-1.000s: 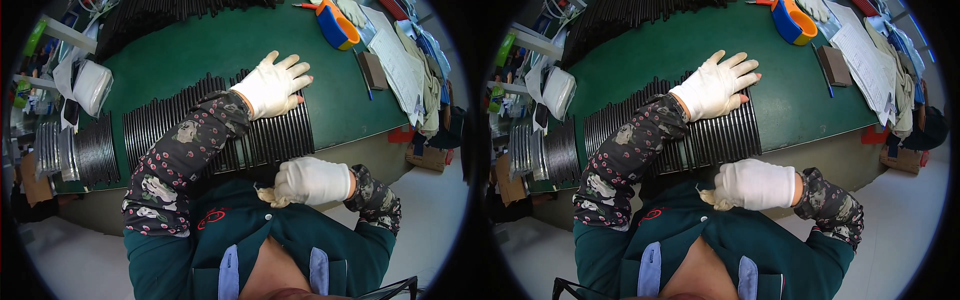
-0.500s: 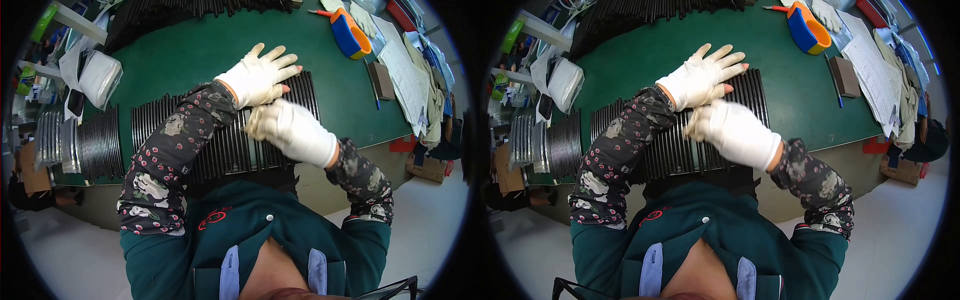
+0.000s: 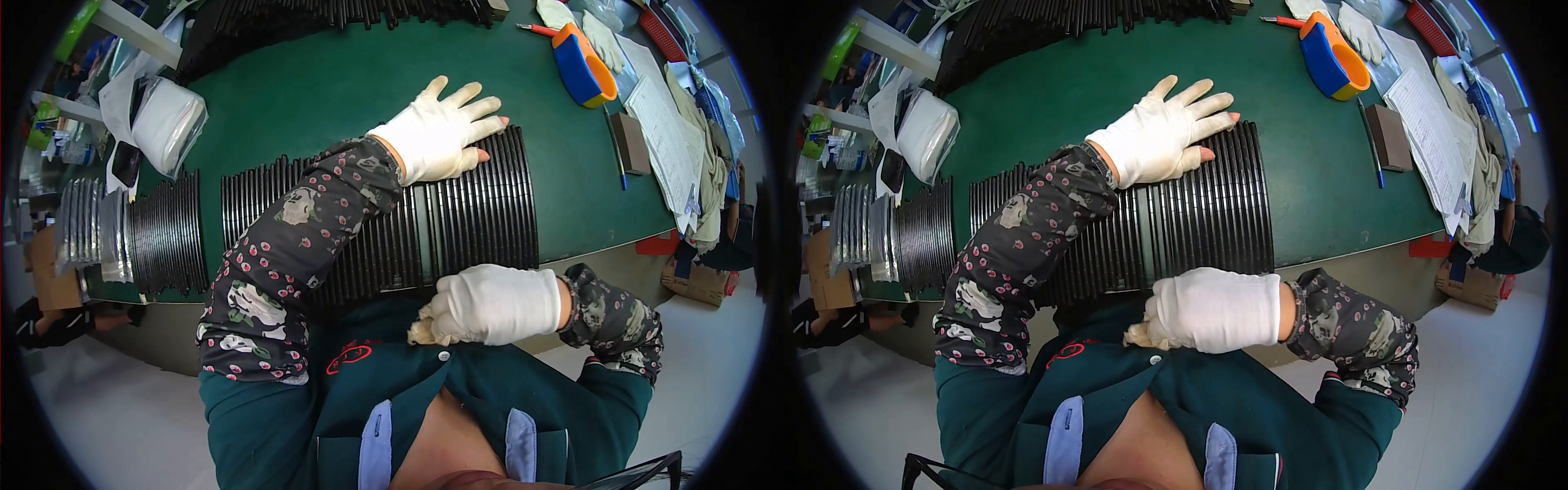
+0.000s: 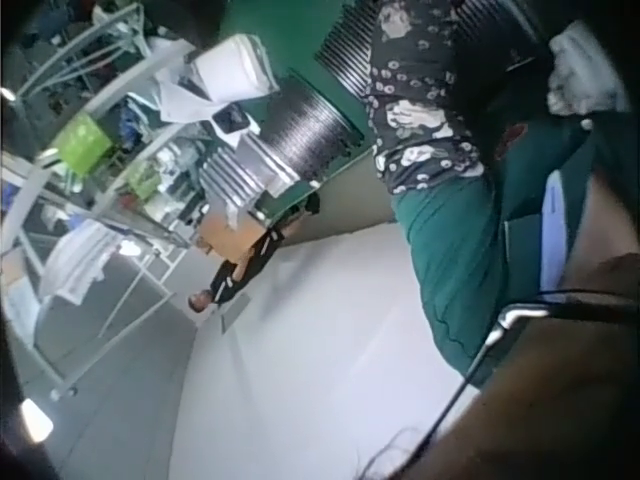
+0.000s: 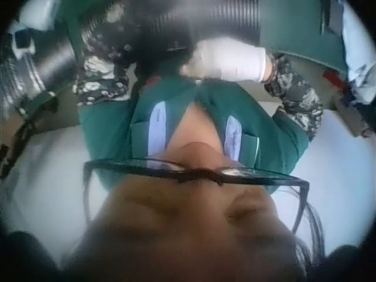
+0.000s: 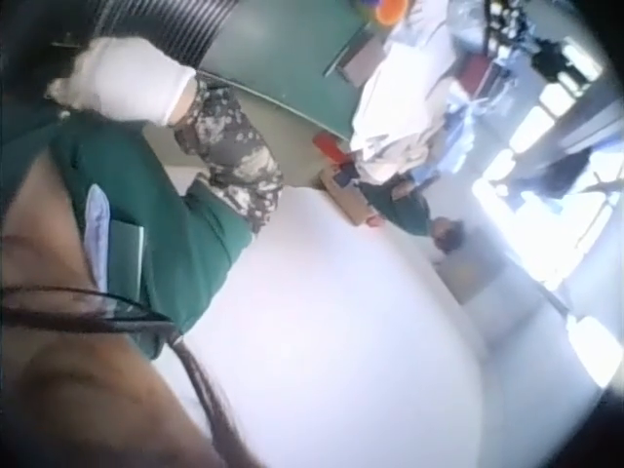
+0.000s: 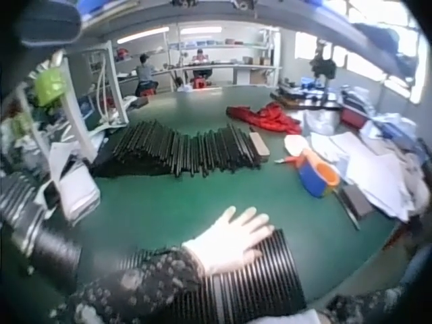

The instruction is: Cleaning and organizing thin black rods on a workbench in a factory setting.

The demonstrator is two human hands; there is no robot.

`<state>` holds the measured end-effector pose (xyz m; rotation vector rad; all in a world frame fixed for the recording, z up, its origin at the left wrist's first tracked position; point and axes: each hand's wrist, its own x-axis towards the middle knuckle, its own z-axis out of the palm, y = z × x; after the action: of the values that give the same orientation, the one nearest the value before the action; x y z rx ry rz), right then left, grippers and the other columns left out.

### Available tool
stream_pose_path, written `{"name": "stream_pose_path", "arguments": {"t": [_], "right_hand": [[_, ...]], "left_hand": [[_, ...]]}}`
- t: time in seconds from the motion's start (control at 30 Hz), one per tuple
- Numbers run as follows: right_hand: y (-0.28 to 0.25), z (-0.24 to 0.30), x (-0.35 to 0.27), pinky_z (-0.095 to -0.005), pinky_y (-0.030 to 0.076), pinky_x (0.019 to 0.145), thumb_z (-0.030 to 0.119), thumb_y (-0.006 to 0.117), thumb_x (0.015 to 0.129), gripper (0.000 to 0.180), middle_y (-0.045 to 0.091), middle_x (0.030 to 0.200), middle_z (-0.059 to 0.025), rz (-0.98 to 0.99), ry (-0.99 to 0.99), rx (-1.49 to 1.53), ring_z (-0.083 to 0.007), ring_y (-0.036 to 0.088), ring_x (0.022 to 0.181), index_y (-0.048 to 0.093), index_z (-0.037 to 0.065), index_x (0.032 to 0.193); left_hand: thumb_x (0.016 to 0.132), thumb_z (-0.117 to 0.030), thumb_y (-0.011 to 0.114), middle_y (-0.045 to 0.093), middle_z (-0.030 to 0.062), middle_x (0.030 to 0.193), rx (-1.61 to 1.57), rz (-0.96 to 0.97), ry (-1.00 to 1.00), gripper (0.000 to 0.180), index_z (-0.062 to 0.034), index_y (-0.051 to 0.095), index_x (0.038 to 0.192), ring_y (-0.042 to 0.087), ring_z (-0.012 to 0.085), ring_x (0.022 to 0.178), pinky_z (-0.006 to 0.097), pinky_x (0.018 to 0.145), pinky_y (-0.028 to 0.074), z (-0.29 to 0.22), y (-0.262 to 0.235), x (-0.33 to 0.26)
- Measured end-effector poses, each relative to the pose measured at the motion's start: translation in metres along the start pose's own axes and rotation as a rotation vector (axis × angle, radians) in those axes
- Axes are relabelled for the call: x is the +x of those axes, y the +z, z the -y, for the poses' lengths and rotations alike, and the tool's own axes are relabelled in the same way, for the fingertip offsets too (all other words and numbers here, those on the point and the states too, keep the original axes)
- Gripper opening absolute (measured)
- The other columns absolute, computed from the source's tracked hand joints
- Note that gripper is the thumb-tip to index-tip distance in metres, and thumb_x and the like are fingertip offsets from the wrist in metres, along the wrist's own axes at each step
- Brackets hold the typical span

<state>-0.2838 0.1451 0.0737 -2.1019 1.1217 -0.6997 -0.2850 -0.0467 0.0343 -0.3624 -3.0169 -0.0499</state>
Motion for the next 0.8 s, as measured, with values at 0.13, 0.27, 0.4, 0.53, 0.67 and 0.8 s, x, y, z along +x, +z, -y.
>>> {"name": "stream_pose_path", "arguments": {"t": [0.13,0.27,0.4,0.53,0.67,0.8], "right_hand": [[-0.034,-0.025,0.016,-0.0428,0.05,0.072,0.01,0.067,0.078,0.013,0.061,0.086,-0.0098,-0.591,0.055,-0.252,-0.0327,0.06,0.08,0.059,0.006,0.087],[-0.006,-0.023,0.012,-0.038,0.05,0.075,0.01,0.062,0.08,0.007,0.062,0.092,-0.0074,-0.195,-0.003,-0.036,-0.0289,0.059,0.082,0.059,0.007,0.085],[-0.018,-0.002,-0.002,-0.0352,0.054,0.067,0.014,0.061,0.086,0.008,0.062,0.089,-0.0095,-0.071,-0.016,0.086,-0.0253,0.062,0.08,0.065,0.007,0.089],[-0.032,-0.047,-0.008,-0.037,0.051,0.072,0.009,0.065,0.079,0.014,0.062,0.088,-0.0067,-0.492,0.096,-0.389,-0.0267,0.061,0.081,0.062,0.008,0.093],[0.005,-0.003,-0.031,-0.0363,0.051,0.072,0.005,0.061,0.08,0.005,0.064,0.084,-0.0083,-0.034,0.085,0.098,-0.0274,0.061,0.079,0.063,0.007,0.084],[-0.041,0.007,-0.058,-0.0351,0.051,0.067,0.007,0.071,0.076,0.012,0.062,0.082,-0.0096,-0.392,0.209,0.096,-0.0276,0.06,0.074,0.063,0.006,0.084]], "left_hand": [[0.096,-0.042,0.047,0.032,0.0063,0.153,0.022,0.03,-0.007,0.058,-0.0177,0.034,0.147,0.027,0.0293,0.143,0.054,0.114,0.022,0.001,-0.005,0.0],[0.096,-0.041,0.047,0.035,0.007,0.151,0.009,0.042,-0.011,0.057,-0.0177,0.035,0.146,0.028,0.0291,0.142,0.053,0.114,0.023,0.001,-0.001,0.001],[0.096,-0.038,0.048,0.036,0.0074,0.151,-0.014,0.014,-0.015,0.055,-0.0174,0.037,0.145,0.028,0.029,0.142,0.052,0.115,0.022,-0.001,-0.003,0.001],[0.095,-0.038,0.05,0.036,0.0073,0.151,0.006,-0.005,-0.012,0.055,-0.0172,0.038,0.145,0.029,0.0291,0.142,0.053,0.114,0.022,0.003,0.0,-0.002],[0.095,-0.039,0.05,0.037,0.0085,0.15,-0.011,-0.014,0.007,0.056,-0.0164,0.038,0.144,0.031,0.0304,0.141,0.054,0.114,0.024,0.001,0.0,0.001],[0.093,-0.04,0.052,0.037,0.0105,0.149,-0.031,-0.03,0.009,0.058,-0.0129,0.04,0.143,0.031,0.0316,0.14,0.054,0.112,0.025,0.001,-0.001,-0.004]]}}
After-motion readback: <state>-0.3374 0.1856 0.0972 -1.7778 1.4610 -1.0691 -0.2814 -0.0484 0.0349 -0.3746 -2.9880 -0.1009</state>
